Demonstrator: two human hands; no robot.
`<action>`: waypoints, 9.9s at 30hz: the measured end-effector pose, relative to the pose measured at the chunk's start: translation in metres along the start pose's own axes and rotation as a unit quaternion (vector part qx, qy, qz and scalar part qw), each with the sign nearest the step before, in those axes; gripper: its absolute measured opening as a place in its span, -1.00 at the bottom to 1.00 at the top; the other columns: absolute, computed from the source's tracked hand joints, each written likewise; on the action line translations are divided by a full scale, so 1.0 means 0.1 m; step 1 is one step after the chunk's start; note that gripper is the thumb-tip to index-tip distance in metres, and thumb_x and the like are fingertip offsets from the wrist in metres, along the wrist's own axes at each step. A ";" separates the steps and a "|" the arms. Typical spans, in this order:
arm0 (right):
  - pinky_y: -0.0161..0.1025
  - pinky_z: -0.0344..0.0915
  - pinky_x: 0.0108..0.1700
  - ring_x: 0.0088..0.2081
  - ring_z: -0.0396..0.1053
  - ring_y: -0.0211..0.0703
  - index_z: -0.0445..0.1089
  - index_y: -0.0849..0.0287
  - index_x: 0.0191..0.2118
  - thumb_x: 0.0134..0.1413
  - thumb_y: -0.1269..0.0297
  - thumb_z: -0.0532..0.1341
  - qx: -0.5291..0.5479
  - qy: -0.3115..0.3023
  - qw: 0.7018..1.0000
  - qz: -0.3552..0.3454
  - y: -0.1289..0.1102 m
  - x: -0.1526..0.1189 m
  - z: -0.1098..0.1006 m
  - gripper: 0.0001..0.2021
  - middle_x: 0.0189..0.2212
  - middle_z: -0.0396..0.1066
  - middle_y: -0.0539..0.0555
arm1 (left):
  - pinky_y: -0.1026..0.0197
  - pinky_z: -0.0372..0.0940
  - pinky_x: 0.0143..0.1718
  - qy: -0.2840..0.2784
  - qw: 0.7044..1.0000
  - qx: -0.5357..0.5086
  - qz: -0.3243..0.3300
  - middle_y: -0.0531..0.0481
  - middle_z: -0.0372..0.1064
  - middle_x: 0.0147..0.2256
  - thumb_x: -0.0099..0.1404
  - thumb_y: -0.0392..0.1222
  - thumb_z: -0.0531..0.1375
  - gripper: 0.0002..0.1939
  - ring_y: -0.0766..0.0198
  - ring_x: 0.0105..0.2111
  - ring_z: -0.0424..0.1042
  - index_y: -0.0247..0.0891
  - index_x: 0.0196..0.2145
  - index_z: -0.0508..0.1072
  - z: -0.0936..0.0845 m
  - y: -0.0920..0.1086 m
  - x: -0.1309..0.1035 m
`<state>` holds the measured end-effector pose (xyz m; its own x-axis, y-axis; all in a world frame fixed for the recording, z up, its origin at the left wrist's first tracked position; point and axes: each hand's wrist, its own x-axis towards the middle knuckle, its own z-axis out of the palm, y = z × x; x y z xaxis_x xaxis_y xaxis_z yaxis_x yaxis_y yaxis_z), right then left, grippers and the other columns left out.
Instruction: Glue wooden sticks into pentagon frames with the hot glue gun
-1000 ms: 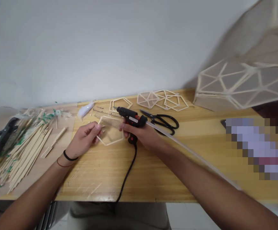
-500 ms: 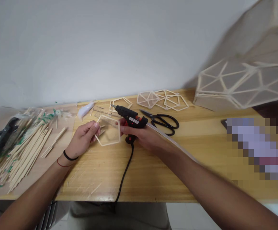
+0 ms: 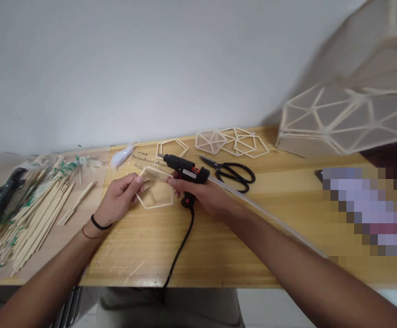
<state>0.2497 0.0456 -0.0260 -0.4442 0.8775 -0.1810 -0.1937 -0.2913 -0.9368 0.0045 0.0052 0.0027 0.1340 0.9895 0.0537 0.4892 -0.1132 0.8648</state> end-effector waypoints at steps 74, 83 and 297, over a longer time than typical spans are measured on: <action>-0.23 0.17 -0.42 -0.50 0.18 -0.27 0.41 0.13 -0.44 -0.07 0.00 0.58 0.023 0.057 0.998 -0.009 -0.07 0.03 0.07 -0.59 -0.57 0.25 -0.08 | 0.23 0.11 -0.48 0.003 1.000 0.010 -0.008 0.14 0.22 -0.61 0.54 0.21 0.08 -0.47 0.33 -0.58 0.19 -0.20 -0.45 0.40 0.00 0.03 -0.01; -0.26 0.12 -0.45 -0.51 0.06 -0.34 0.28 0.12 -0.49 -0.33 0.25 0.62 0.103 0.045 0.994 0.008 -0.18 0.02 0.13 -0.54 -0.58 0.15 -0.14 | 0.22 0.12 -0.45 0.009 1.000 0.012 0.000 0.13 0.22 -0.60 0.54 0.23 0.08 -0.46 0.33 -0.57 0.19 -0.20 -0.47 0.38 -0.01 0.04 -0.01; -0.23 0.14 -0.36 -0.49 0.08 -0.30 0.36 0.12 -0.37 -0.09 0.42 0.41 0.172 -0.066 0.983 -0.019 -0.07 0.02 0.08 -0.79 -0.50 0.18 -0.11 | 0.22 0.11 -0.48 0.007 1.000 0.004 -0.005 0.13 0.22 -0.61 0.53 0.25 0.08 -0.45 0.33 -0.58 0.19 -0.20 -0.46 0.41 0.00 0.01 -0.01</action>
<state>0.2433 0.0460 -0.0168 -0.5366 0.8395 -0.0854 -0.4865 -0.3905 -0.7816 0.0049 0.0044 0.0039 0.1160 0.9919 0.0521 0.4981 -0.1035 0.8609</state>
